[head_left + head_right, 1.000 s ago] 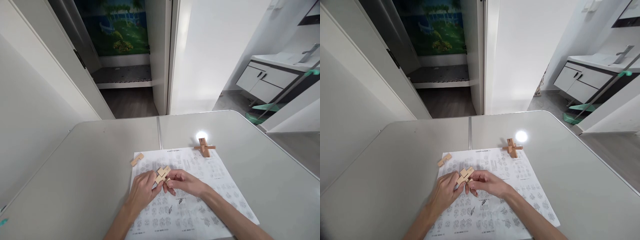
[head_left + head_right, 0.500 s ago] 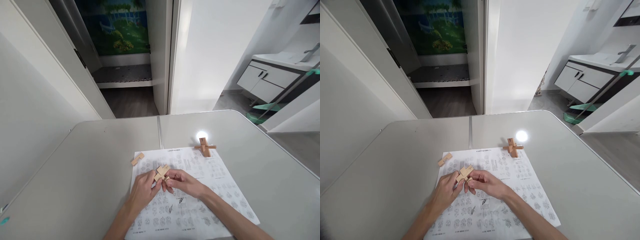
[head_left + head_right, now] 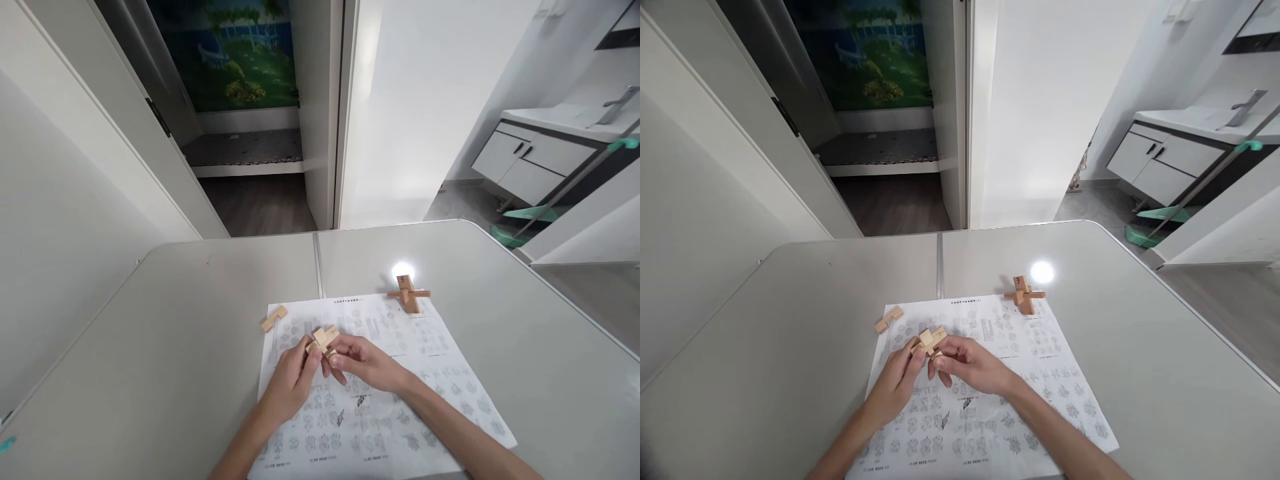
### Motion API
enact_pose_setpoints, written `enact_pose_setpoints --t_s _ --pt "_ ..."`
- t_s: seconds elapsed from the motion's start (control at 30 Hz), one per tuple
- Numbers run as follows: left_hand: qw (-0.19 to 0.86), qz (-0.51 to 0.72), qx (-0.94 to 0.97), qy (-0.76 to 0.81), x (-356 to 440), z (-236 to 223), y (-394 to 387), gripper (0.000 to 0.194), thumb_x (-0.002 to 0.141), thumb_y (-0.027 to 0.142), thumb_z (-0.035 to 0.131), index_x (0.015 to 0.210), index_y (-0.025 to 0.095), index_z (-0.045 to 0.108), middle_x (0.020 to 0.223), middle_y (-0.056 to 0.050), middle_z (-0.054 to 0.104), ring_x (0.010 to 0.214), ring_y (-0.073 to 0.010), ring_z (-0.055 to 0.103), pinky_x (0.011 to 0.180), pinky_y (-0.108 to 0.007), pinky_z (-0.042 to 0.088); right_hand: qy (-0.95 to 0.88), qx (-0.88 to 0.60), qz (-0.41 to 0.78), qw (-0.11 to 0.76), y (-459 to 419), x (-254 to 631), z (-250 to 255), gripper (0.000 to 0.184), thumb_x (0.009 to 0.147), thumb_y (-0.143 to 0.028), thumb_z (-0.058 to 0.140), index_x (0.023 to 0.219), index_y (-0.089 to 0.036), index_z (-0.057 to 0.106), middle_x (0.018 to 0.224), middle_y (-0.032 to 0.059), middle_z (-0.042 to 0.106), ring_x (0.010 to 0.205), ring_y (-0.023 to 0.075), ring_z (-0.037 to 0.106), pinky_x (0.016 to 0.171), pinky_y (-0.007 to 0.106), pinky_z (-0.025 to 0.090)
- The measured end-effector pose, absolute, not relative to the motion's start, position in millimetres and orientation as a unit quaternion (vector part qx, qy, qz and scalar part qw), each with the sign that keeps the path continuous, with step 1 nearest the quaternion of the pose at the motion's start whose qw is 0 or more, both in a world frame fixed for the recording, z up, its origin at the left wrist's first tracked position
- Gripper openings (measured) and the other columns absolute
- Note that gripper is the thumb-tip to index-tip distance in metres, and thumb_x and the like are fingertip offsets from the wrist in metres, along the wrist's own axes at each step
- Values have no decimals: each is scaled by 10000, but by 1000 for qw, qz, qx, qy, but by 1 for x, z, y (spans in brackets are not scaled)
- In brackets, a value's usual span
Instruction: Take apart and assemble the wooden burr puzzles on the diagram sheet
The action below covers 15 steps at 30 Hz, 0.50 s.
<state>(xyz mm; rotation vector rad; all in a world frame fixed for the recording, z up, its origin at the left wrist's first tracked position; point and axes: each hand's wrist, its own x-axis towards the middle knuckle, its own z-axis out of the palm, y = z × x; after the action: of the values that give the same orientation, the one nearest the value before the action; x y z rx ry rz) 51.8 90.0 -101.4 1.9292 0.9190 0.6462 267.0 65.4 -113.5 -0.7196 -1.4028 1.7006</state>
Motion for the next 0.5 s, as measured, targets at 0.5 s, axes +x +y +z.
enact_pose_setpoints --t_s 0.5 --pt "382 274 774 424 57 -100 89 345 1092 441 428 812 240 436 667 57 423 553 -132 370 522 -259 302 -558 -363 610 431 59 259 -119 383 1077 -559 555 1039 -189 645 813 6 616 653 139 534 642 305 400"
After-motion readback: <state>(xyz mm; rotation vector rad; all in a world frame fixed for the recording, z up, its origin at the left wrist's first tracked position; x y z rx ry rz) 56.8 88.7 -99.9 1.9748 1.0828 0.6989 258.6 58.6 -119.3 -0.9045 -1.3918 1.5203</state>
